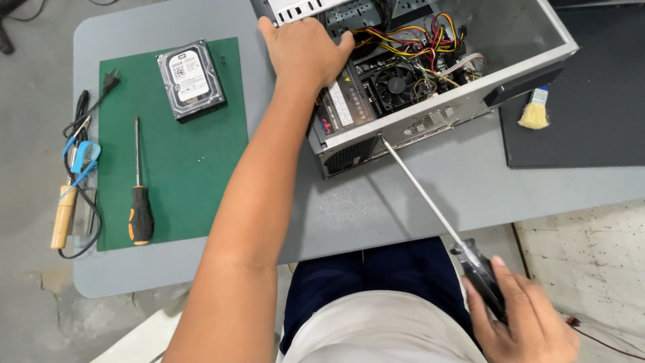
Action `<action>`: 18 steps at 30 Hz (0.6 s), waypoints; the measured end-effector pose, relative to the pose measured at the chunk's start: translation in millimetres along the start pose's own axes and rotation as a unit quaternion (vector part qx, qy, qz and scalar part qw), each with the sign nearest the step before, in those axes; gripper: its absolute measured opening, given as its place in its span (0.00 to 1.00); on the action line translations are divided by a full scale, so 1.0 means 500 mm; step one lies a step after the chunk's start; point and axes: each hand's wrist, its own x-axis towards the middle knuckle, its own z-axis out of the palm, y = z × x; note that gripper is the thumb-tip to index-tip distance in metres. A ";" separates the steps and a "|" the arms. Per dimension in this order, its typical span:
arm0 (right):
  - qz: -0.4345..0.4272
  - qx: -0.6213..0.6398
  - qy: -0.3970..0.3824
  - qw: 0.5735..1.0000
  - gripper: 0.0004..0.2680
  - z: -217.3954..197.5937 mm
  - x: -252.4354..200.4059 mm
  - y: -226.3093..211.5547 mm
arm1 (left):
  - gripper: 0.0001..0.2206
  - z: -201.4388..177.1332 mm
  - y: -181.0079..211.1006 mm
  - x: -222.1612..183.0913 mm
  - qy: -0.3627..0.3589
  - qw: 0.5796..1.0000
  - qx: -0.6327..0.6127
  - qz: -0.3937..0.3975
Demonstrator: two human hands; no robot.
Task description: The person removes screws from a power supply unit, cleans the cables with a brush, and then installs the unit into a computer case.
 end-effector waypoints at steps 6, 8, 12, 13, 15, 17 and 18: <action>0.380 0.378 -0.230 0.813 0.14 0.035 -0.005 -0.027 | 0.30 0.013 -0.050 0.014 0.015 0.999 0.017 0.037; 0.526 0.510 -0.264 0.627 0.14 0.052 -0.004 -0.040 | 0.30 0.000 -0.065 0.016 0.012 0.999 0.022 0.046; 0.556 0.670 -0.303 0.388 0.19 0.063 -0.013 -0.066 | 0.29 0.004 -0.087 0.013 -0.001 0.998 0.023 0.066; 0.525 0.724 -0.297 0.334 0.19 0.069 -0.020 -0.068 | 0.28 0.006 -0.091 0.017 0.022 0.996 0.027 0.084; 0.547 0.671 -0.315 0.388 0.20 0.054 0.004 -0.098 | 0.29 0.003 -0.090 0.013 0.016 0.996 0.029 0.082; 0.564 0.617 -0.329 0.440 0.22 0.047 0.022 -0.111 | 0.29 -0.002 -0.090 0.013 0.015 0.996 0.031 0.081; 0.534 0.585 -0.367 0.488 0.21 0.048 0.026 -0.109 | 0.29 -0.004 -0.089 0.014 0.015 0.996 0.033 0.077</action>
